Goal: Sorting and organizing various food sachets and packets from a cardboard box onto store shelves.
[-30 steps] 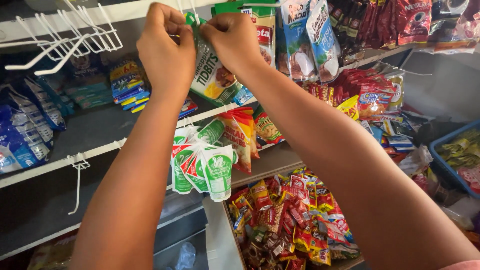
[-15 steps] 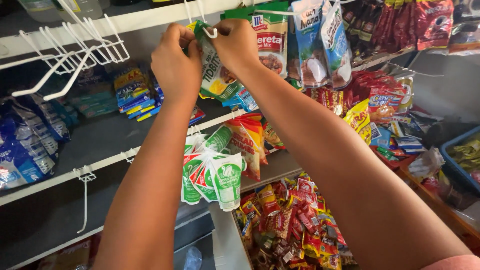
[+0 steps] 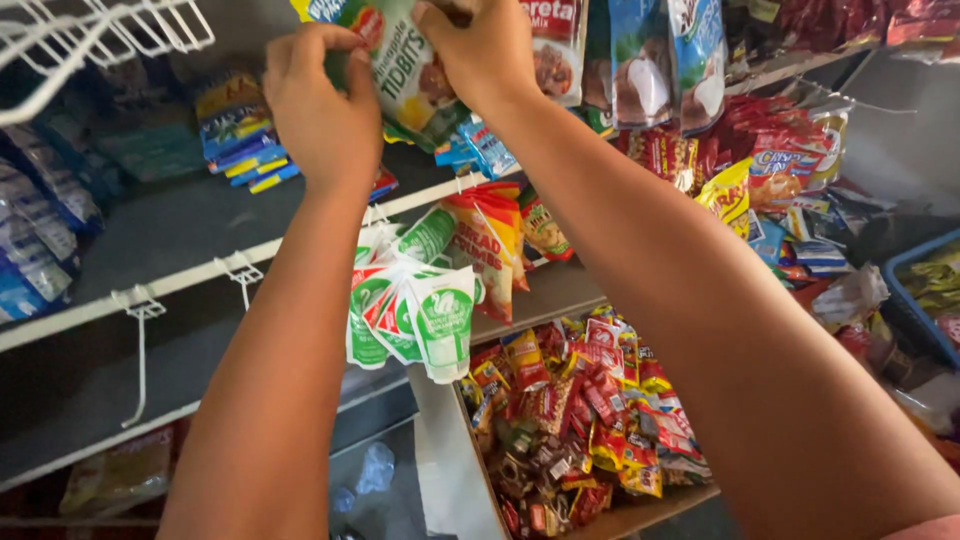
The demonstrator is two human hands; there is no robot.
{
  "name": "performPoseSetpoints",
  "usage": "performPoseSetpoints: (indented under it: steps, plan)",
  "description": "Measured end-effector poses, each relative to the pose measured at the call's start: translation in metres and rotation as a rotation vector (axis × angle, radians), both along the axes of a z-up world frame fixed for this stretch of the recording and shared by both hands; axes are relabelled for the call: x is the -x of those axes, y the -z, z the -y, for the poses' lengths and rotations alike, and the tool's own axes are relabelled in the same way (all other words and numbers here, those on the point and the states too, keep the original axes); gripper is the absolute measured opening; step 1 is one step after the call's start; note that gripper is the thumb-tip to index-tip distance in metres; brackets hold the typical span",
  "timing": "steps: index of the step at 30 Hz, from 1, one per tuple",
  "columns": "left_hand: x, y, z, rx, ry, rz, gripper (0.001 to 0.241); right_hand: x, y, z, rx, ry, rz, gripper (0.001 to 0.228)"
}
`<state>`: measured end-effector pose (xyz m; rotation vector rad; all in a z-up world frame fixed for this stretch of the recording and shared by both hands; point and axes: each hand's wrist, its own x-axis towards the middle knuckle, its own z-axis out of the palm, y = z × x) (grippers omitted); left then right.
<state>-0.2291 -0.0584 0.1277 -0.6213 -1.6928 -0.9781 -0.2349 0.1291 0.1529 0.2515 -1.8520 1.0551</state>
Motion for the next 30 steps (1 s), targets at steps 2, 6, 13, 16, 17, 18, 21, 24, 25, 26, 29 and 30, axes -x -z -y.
performPoseSetpoints:
  steps: [2, 6, 13, 16, 17, 18, 21, 24, 25, 26, 29, 30]
  plan:
    - [-0.013, 0.006, 0.007, 0.000, -0.026, -0.010, 0.021, -0.007, 0.008, -0.002, -0.009, -0.005, 0.016, 0.024]
    - [-0.045, 0.028, 0.012, 0.016, -0.038, 0.015, 0.026, -0.044, 0.029, -0.005, -0.094, 0.058, 0.076, 0.026]
    - [-0.173, 0.044, -0.016, 0.113, 0.130, 0.083, 0.022, -0.179, 0.063, -0.010, -0.275, -0.087, 0.039, 0.019]
    - [-0.220, 0.076, -0.034, 0.136, 0.264, 0.194, 0.022, -0.232, 0.091, -0.024, -0.393, -0.231, -0.009, 0.023]
    - [-0.232, 0.096, -0.040, 0.131, 0.320, 0.286, 0.020, -0.245, 0.107, -0.030, -0.393, -0.289, 0.086, 0.028]
    - [-0.243, 0.115, -0.045, 0.127, 0.374, 0.375, 0.018, -0.258, 0.121, -0.035, -0.391, -0.351, 0.177, 0.035]
    - [-0.270, 0.181, -0.060, 0.178, 0.416, 0.623, 0.017, -0.285, 0.212, -0.057, -0.293, -0.381, 0.413, 0.026]
    - [-0.281, 0.293, -0.064, 0.189, 0.465, 0.829, 0.016, -0.306, 0.302, -0.074, -0.148, -0.317, 0.919, 0.016]
    - [-0.285, 0.331, -0.063, 0.191, 0.461, 0.847, 0.016, -0.313, 0.338, -0.081, -0.141, -0.325, 0.934, 0.016]
    - [-0.287, 0.369, -0.062, 0.279, 0.364, 1.022, 0.023, -0.319, 0.374, -0.088, -0.109, -0.345, 1.006, 0.015]
    - [-0.296, 0.457, -0.056, 0.432, 0.175, 1.394, 0.033, -0.339, 0.442, -0.098, -0.099, -0.345, 1.193, 0.020]
    - [-0.296, 0.482, -0.055, 0.491, 0.078, 1.574, 0.036, -0.343, 0.458, -0.101, -0.133, -0.327, 1.290, 0.026]
